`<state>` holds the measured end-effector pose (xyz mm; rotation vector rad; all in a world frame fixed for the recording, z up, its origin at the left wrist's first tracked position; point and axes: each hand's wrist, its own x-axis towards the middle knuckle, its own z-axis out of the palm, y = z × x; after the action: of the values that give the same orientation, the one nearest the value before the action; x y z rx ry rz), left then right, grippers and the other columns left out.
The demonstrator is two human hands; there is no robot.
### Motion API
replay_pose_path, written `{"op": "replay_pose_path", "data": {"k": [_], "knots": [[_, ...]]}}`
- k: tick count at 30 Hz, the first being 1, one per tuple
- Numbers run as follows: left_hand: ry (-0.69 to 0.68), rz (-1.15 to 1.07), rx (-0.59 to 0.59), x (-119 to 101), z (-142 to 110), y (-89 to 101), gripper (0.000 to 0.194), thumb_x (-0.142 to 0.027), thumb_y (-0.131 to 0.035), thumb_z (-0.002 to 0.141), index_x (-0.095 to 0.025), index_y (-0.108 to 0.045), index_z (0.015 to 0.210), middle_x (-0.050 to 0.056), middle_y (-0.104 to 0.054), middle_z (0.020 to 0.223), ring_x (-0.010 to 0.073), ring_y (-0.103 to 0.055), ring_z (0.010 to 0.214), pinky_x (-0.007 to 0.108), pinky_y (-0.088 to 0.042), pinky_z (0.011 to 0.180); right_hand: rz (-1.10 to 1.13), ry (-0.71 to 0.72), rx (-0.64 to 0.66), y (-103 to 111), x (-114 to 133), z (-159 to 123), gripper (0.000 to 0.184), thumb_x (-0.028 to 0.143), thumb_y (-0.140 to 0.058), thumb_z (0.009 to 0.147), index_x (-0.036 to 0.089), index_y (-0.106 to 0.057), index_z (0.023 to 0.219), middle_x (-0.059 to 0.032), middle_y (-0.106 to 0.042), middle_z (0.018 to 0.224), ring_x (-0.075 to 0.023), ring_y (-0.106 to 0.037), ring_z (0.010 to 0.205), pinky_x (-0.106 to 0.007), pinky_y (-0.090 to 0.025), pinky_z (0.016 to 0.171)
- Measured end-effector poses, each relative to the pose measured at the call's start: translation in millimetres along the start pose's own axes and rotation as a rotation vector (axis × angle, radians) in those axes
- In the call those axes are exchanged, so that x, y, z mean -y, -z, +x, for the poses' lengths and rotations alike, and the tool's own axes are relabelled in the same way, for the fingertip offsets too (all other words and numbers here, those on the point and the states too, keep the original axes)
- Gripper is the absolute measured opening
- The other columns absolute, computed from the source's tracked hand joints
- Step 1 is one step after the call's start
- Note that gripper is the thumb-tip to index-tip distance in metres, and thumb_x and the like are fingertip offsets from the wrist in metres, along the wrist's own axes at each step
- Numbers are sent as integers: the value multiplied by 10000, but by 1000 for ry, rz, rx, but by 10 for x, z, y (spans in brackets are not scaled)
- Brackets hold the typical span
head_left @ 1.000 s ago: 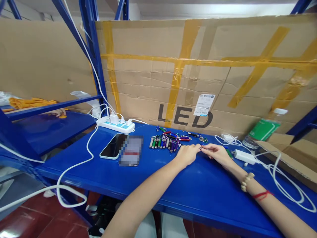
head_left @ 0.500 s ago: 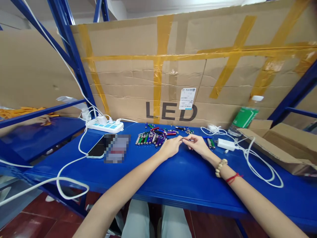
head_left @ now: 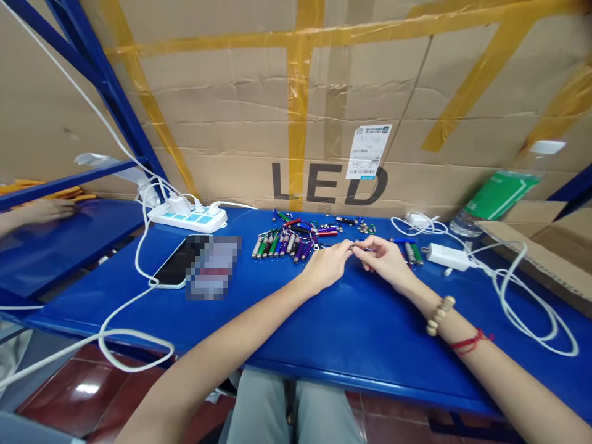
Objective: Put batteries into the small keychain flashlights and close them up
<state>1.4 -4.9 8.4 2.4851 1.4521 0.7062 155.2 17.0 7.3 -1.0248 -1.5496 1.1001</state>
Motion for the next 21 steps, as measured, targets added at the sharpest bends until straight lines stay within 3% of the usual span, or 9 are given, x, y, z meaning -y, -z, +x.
{"op": "replay_pose_path", "data": {"k": [4,9,14,21], "knots": [[-14,25,18,1,-6,11,237,-260,-265,949,-205,-432,1108,42,-624,1072,199,-630,909,280,-485,723,-22,-2,-1,9,26,-11,441,489,-765,524,153,-534,693,-33,-610,773,-35,-456,381,-191,-351,350],[-14,39,-3,14,-4,15,243,-264,-257,952,-203,-443,1095,41,-616,1064,186,-628,895,267,-486,714,-145,66,9,30,34,7,433,463,-732,601,148,-611,873,-26,-611,734,-58,-484,406,-205,-394,381],[11,33,-15,-10,25,25,243,-239,-277,947,-188,-478,1074,65,-610,1026,200,-595,959,310,-465,808,-140,83,-10,49,4,52,400,484,-743,560,142,-626,731,-61,-633,773,-68,-483,413,-217,-400,358],[58,51,-14,-62,-103,190,211,-242,-317,937,-185,-508,1007,56,-622,981,187,-601,920,293,-472,791,-94,97,213,14,137,65,326,470,-708,626,162,-650,716,-39,-601,760,-71,-507,414,-200,-411,333]]}}
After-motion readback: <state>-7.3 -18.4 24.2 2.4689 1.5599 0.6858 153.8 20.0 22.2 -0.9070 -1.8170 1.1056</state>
